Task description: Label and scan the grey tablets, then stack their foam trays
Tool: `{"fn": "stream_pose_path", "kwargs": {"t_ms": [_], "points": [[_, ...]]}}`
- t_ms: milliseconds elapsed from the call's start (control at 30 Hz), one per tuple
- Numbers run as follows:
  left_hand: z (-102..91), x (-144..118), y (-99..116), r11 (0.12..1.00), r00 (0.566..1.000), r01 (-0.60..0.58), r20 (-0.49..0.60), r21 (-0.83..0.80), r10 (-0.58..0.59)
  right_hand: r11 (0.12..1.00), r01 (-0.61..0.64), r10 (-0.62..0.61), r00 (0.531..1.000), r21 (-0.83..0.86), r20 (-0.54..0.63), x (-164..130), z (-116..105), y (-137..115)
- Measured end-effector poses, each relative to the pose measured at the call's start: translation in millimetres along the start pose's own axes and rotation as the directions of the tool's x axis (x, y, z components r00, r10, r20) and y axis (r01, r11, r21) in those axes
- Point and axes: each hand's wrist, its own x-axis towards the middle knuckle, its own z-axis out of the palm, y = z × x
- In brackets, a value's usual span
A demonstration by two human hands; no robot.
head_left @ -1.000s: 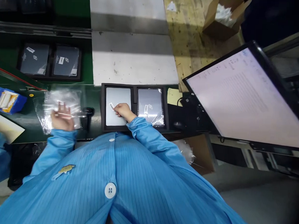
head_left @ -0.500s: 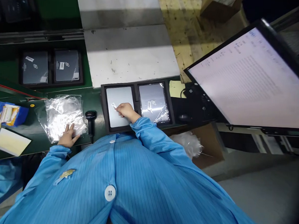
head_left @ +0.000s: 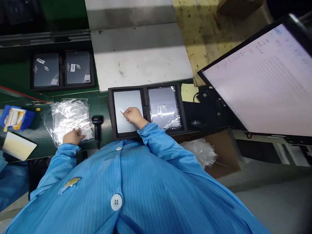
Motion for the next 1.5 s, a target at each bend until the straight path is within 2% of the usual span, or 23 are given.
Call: {"fn": "stream_pose_path", "kwargs": {"t_ms": [167, 267, 333, 367, 433, 467, 500, 567, 600, 633, 667, 700, 800, 933, 1067, 1200, 1300, 1367, 1433, 1500], "points": [[5.0, 7.1, -1.7, 0.999, 0.995, -0.036, -0.092, 0.014, 0.037, 1.000, -0.006, 0.006, 1.000, -0.027, -0.003, -1.0, -1.3, -2.3], [1.1, -1.6, 0.9, 0.998, 0.994, -0.054, -0.102, -0.032, 0.050, 0.999, 0.017, -0.018, 1.000, -0.031, -0.008, -0.4, -0.5, -1.4], [-6.8, -13.9, 14.2, 0.984, 0.974, -0.101, -0.219, -0.150, 0.066, 0.999, 0.040, -0.040, 0.999, -0.019, -0.017, -0.1, 1.2, 0.2], [-11.8, -20.3, 26.1, 0.960, 0.940, -0.170, -0.329, -0.224, 0.090, 0.999, 0.050, -0.050, 0.999, 0.006, -0.020, -0.4, 2.1, 1.3], [-21.9, -30.1, 61.4, 0.858, 0.816, -0.406, -0.547, -0.313, 0.186, 0.992, 0.058, -0.057, 0.998, 0.109, -0.011, -2.4, 2.2, 4.0], [-26.2, -32.2, 84.3, 0.785, 0.749, -0.539, -0.602, -0.307, 0.278, 0.982, 0.056, -0.056, 0.998, 0.183, -0.005, -4.4, 0.9, 5.7], [-29.6, -32.3, 109.8, 0.700, 0.683, -0.661, -0.603, -0.270, 0.412, 0.965, 0.050, -0.050, 0.999, 0.258, -0.005, -7.3, -1.9, 7.7], [-33.2, -27.6, 164.8, 0.518, 0.524, -0.841, -0.476, -0.158, 0.706, 0.929, 0.043, -0.032, 0.999, 0.367, -0.035, -16.5, -12.3, 12.6], [-33.7, -23.7, 191.7, 0.436, 0.435, -0.896, -0.377, -0.087, 0.818, 0.919, 0.049, -0.026, 0.998, 0.391, -0.064, -22.7, -19.7, 15.6], [-33.7, -19.0, 216.5, 0.377, 0.366, -0.926, -0.289, -0.017, 0.885, 0.916, 0.060, -0.021, 0.994, 0.397, -0.103, -29.6, -28.1, 19.2], [-33.7, -14.0, 238.0, 0.346, 0.328, -0.937, -0.225, 0.048, 0.918, 0.918, 0.074, -0.018, 0.989, 0.389, -0.144, -36.7, -37.0, 23.5], [-33.8, -8.5, 255.6, 0.341, 0.318, -0.934, -0.185, 0.110, 0.930, 0.923, 0.083, -0.015, 0.983, 0.376, -0.181, -43.4, -45.8, 28.5], [-35.4, 9.4, 284.0, 0.310, 0.288, -0.917, -0.120, 0.250, 0.950, 0.937, 0.038, 0.049, 0.970, 0.346, -0.237, -56.6, -67.4, 47.7], [-33.2, 26.1, 288.9, 0.217, 0.176, -0.917, -0.149, 0.335, 0.973, 0.936, -0.042, 0.126, 0.967, 0.350, -0.223, -61.0, -80.2, 71.2], [-28.5, 29.4, 296.4, 0.173, 0.084, -0.897, -0.228, 0.407, 0.970, 0.935, -0.048, 0.162, 0.939, 0.350, -0.304, -61.7, -84.6, 83.3], [-36.2, 26.0, 299.3, 0.153, 0.023, -0.886, -0.289, 0.437, 0.957, 0.968, -0.031, 0.121, 0.927, 0.247, -0.356, -57.5, -89.0, 80.9], [-45.1, 19.8, 282.3, 0.156, -0.031, -0.887, -0.393, 0.435, 0.919, 0.971, -0.022, 0.092, 0.953, 0.236, -0.289, -50.1, -82.1, 66.8], [-48.1, 14.3, 264.6, 0.195, -0.036, -0.887, -0.484, 0.419, 0.874, 0.965, -0.027, 0.071, 0.985, 0.262, -0.160, -41.7, -69.4, 53.1], [-48.2, 8.1, 248.6, 0.245, -0.019, -0.889, -0.565, 0.387, 0.825, 0.972, -0.005, 0.014, 0.999, 0.236, -0.037, -30.4, -53.1, 38.2], [-46.6, 2.2, 238.4, 0.279, 0.004, -0.894, -0.616, 0.351, 0.788, 0.993, 0.102, -0.103, 0.995, 0.055, 0.007, -18.2, -38.1, 24.5]]}}
